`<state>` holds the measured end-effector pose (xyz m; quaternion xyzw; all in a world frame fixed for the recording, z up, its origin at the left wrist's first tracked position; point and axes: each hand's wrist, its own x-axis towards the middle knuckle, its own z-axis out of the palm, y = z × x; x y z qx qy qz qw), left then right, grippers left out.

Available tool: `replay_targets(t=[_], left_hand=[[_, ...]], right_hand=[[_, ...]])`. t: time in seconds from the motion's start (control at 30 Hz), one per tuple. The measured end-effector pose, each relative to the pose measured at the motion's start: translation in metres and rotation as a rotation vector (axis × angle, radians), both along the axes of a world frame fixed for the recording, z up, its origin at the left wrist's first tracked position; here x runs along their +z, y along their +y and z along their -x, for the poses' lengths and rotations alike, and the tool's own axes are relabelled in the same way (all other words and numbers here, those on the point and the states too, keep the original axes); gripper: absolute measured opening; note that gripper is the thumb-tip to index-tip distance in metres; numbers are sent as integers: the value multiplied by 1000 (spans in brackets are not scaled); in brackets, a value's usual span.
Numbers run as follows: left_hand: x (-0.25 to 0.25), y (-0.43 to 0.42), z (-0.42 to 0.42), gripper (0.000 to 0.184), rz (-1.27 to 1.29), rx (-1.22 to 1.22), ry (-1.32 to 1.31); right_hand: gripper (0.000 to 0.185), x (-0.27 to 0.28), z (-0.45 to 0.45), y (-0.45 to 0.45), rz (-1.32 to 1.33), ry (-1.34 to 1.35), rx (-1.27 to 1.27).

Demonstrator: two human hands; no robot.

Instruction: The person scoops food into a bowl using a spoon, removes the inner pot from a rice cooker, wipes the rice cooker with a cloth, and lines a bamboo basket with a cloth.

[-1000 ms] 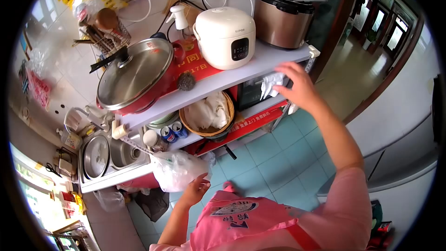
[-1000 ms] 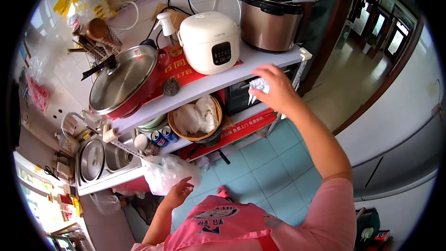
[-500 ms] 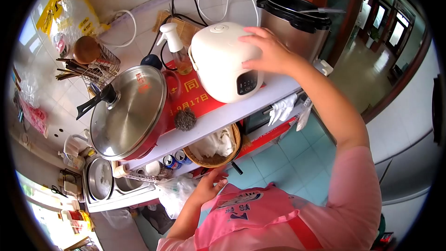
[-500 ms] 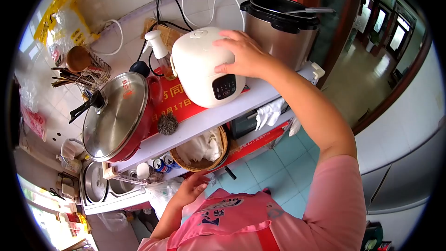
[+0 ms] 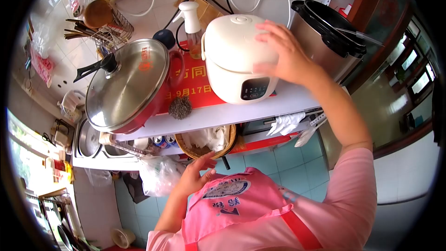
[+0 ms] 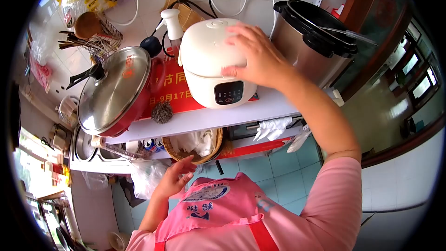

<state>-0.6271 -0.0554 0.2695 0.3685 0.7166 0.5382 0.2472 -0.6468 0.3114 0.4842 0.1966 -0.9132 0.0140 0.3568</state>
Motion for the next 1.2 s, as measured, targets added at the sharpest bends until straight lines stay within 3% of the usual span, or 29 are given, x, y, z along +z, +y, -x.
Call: replay_targets(t=[0.1,0.17,0.23,0.27,0.43,0.5,0.57,0.63,0.9,0.97,1.1,1.2], left_hand=[[22,26,0,57,-40,-3,-12],[55,42,5,57,-42,-25,256],[88,56,14,58,-30,-13,306],[101,63,20,59,-80,8,405],[157,85,51,56,-212,141,707],[167,91,55,54,-313,177,646],[168,93,57,53,-326,185,640],[162,94,59,53,-325,162,648],[147,86,55,53,-227,138,609],[145,89,56,54,-188,136,703],[144,110,64,57,-136,159,861],[140,127,69,69,-49,114,1048]], right_hand=[[53,22,6,7,171,-102,10],[49,39,16,14,118,-6,40],[45,55,27,19,160,-28,43],[48,57,42,24,192,160,177],[37,90,66,31,279,126,112],[27,98,71,28,523,51,198],[26,104,86,34,535,106,246],[21,115,92,35,355,231,95],[28,150,135,46,348,123,5],[31,159,139,43,346,-25,-181],[36,163,157,48,354,-13,-229],[37,164,171,54,336,3,-244]])
